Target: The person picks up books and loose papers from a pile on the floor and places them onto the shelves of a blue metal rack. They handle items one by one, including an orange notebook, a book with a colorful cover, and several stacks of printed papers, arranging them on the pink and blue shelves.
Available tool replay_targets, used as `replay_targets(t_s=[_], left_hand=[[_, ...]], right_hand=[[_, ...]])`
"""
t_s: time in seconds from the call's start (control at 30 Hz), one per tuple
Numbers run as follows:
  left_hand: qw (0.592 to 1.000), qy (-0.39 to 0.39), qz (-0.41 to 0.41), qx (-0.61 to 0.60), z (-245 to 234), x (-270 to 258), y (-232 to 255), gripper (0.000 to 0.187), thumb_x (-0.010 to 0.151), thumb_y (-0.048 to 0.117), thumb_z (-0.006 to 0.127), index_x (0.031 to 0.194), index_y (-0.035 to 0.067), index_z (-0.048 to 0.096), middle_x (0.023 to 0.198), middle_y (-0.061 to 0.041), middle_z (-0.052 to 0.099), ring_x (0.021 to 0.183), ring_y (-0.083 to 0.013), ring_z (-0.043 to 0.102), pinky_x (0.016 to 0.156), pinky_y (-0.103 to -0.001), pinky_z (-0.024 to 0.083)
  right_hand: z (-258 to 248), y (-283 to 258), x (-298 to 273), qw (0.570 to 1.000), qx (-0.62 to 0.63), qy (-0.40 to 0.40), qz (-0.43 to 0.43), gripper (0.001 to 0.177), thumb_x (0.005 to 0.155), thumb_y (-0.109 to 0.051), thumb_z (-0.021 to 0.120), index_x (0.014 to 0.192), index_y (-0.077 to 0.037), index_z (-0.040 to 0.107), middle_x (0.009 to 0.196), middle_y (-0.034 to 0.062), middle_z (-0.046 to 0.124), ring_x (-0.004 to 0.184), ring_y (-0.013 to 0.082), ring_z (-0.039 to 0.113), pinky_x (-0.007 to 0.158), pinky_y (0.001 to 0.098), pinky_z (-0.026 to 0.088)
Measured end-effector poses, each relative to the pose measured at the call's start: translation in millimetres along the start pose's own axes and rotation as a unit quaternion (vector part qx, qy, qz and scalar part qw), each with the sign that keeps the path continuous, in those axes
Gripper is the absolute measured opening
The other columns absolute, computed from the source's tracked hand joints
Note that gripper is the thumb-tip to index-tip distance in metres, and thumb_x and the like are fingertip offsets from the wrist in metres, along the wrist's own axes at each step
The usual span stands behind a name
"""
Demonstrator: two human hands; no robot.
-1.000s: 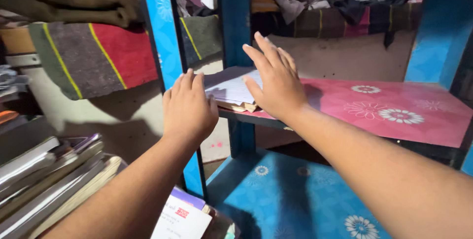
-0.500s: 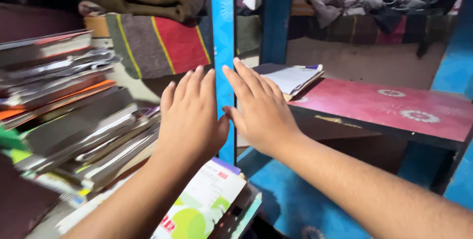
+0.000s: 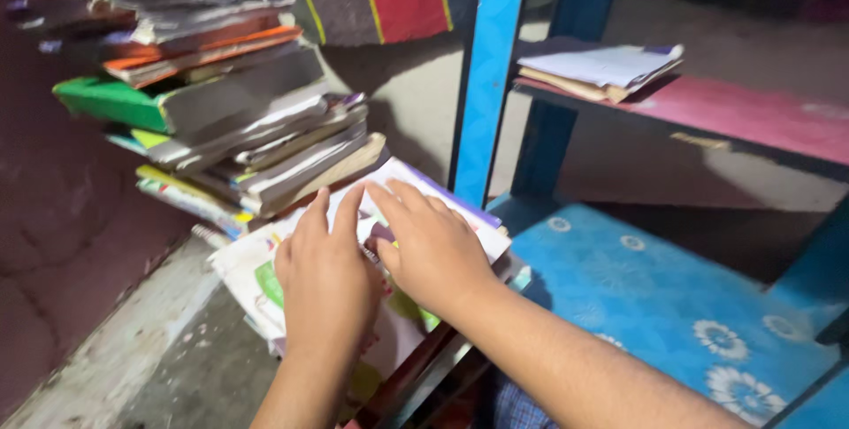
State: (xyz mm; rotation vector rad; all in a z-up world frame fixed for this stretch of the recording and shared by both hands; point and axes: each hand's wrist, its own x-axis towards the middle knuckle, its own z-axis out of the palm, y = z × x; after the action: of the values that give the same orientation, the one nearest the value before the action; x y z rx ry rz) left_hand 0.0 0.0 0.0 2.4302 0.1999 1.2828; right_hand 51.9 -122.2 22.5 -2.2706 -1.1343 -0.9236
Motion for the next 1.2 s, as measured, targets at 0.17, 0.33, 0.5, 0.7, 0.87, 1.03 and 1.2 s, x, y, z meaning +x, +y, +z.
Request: replay_targets(t_s=[0.17,0.33,0.5,0.7,0.87,1.03,1.2], left_hand=[[0.988,-0.081,-0.119,0.063,6,-23,-43,0.062,0.078,0.016,0.072,0.138,0.018,0.058,0.142,-0.018,0.053,0.137,-0.0327,0.044,0.11,-0.062,0.027],[0.974,-0.034,-0.191,0.117,6,-25,-76,0.076,0.074,0.034,0.082,0.136,0.001,0.052,0.147,-0.029,0.044,0.138,-0.0446,0.038,0.102,-0.061,0.031],[0.955,-0.022,-0.293,0.047,-2,-16,-86,0.09,0.077,0.034,0.082,0.148,-0.001,0.039,0.143,-0.025,0.048,0.13,-0.0453,0.045,0.106,-0.058,0.034],[0.965,0.087,-0.242,-0.059,-18,-8,-82,0.07,0.088,0.022,0.072,0.148,0.0,0.042,0.128,-0.022,0.063,0.112,-0.0386,0.064,0.092,-0.047,0.05],[0.958,-0.019,-0.279,-0.06,-19,-4,-89,0.043,0.084,0.022,0.076,0.12,0.001,0.065,0.087,-0.017,0.073,0.079,-0.0354,0.07,0.075,-0.047,0.054],[0.868,-0.105,-0.363,-0.322,-7,-6,-101,0.023,0.087,0.016,0.069,0.103,0.0,0.074,0.083,-0.01,0.078,0.068,-0.0205,0.071,0.063,-0.037,0.055],[0.795,-0.026,-0.298,-0.528,-5,-9,-82,0.025,0.093,0.013,0.065,0.115,0.001,0.067,0.095,-0.008,0.076,0.077,-0.0136,0.069,0.069,-0.03,0.056]], right_hand=[[34,-21,-8,0.983,-0.044,-0.137,0.115,0.054,0.083,-0.041,0.072,0.129,-0.012,0.063,0.118,0.0147,0.064,0.102,0.0377,0.064,0.081,0.0508,0.053],[46,-34,1,0.959,-0.11,-0.199,0.17,0.052,0.085,-0.057,0.07,0.104,-0.009,0.072,0.106,0.0141,0.068,0.096,0.0355,0.065,0.077,0.0499,0.056],[49,-37,3,0.958,-0.117,-0.193,0.176,0.051,0.083,-0.055,0.071,0.102,-0.008,0.072,0.104,0.0143,0.066,0.094,0.0359,0.065,0.072,0.0504,0.057],[52,-35,1,0.963,-0.115,-0.179,0.167,0.051,0.082,-0.056,0.072,0.101,-0.009,0.072,0.101,0.014,0.066,0.094,0.0358,0.065,0.073,0.0493,0.057],[50,-38,3,0.956,-0.12,-0.2,0.179,0.051,0.084,-0.056,0.07,0.103,-0.009,0.071,0.104,0.0132,0.066,0.096,0.0354,0.065,0.074,0.0486,0.057],[44,-38,7,0.95,-0.094,-0.213,0.211,0.056,0.083,-0.057,0.07,0.111,-0.009,0.069,0.112,0.0126,0.064,0.105,0.0354,0.062,0.082,0.0506,0.054],[40,-28,2,0.944,-0.005,-0.124,0.305,0.058,0.079,-0.055,0.071,0.12,-0.015,0.069,0.126,0.0099,0.062,0.122,0.0331,0.057,0.101,0.0524,0.044]])
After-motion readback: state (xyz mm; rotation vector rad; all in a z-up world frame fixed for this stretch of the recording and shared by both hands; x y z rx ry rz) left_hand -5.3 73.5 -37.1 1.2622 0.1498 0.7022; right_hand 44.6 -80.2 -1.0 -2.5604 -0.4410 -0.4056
